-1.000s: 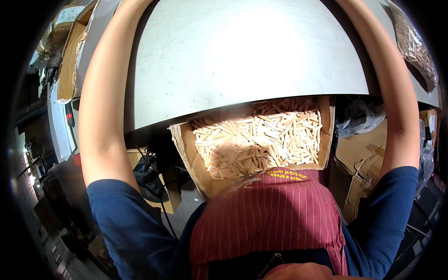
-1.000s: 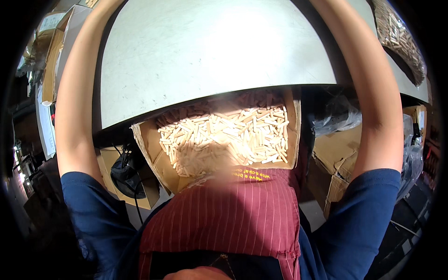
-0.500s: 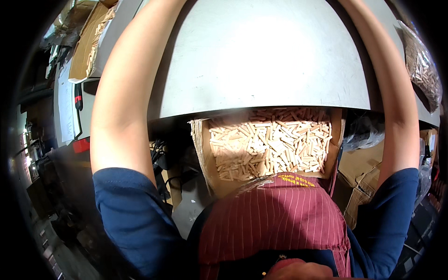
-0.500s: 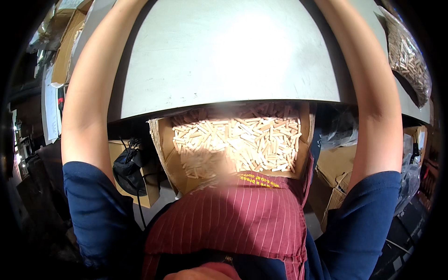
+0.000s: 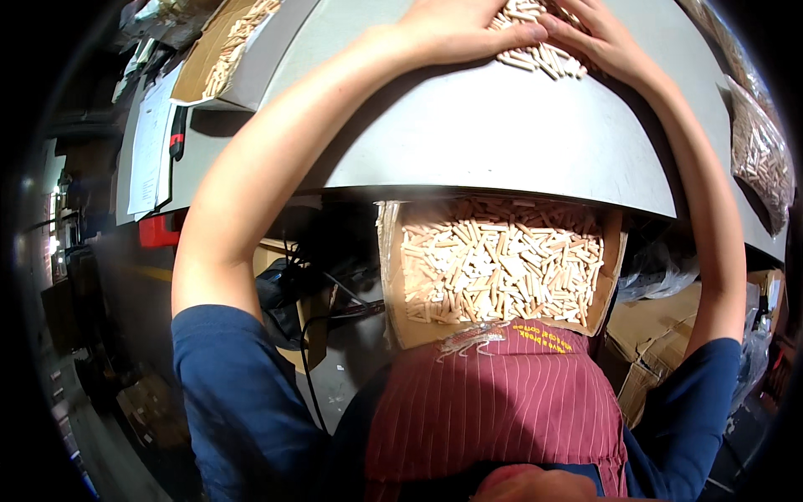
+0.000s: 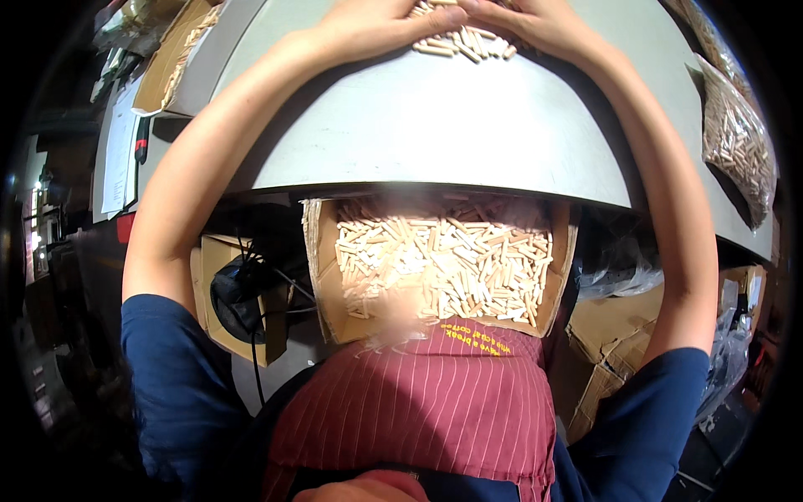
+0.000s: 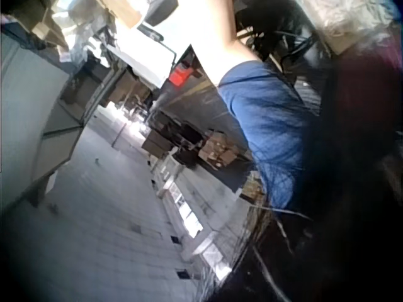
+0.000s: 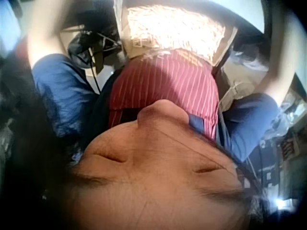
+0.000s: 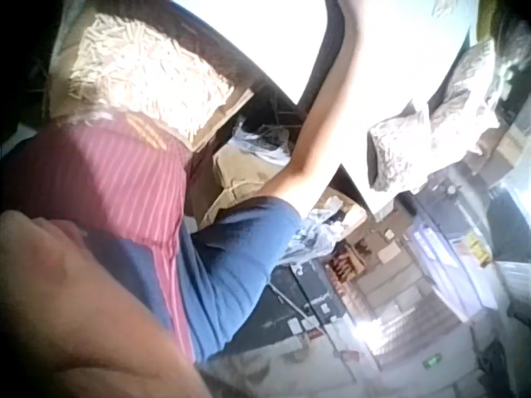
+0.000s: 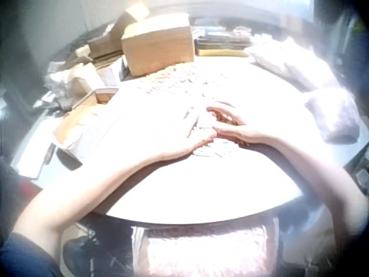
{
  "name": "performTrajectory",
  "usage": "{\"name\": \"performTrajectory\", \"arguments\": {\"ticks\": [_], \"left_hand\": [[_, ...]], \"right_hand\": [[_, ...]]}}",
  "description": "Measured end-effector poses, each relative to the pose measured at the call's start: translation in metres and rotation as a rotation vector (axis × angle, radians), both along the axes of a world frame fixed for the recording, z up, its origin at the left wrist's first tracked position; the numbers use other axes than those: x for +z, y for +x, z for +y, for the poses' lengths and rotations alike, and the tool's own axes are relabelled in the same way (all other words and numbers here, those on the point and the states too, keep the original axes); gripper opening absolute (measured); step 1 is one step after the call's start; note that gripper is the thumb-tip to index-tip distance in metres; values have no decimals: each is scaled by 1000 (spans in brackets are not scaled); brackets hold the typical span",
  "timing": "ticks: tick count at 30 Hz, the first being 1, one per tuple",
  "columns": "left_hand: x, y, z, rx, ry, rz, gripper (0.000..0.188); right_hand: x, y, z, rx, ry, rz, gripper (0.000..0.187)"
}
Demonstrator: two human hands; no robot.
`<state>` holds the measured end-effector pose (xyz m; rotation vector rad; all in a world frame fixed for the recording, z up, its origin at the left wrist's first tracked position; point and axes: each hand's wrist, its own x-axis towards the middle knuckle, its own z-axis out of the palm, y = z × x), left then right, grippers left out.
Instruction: The person sorts small cylindrical wooden corks on a table, picking them up individually and placing them into a cardboard box below. The person repeatedly gathers, spreads, and transfers corks between the table surface and the box.
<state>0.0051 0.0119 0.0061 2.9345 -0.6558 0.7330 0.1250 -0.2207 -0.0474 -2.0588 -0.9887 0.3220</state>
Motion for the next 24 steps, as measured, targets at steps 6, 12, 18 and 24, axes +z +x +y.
{"name": "performTrajectory", "arguments": {"ticks": [6, 12, 18, 24], "left_hand": [[-40, -3, -4, -90, -334, 108, 80], [-28, -69, 5, -373, -505, -279, 40], [-45, -221, 3, -223, -166, 189, 29], [-64, -218, -19, 6, 26, 160, 21]], "right_hand": [[-3, -21, -19, -18, 75, -466, 45], [24, -78, 3, -149, 251, 129, 59], [43, -85, 6, -179, 73, -68, 45], [40, -66, -6, -253, -125, -246, 41]]}}
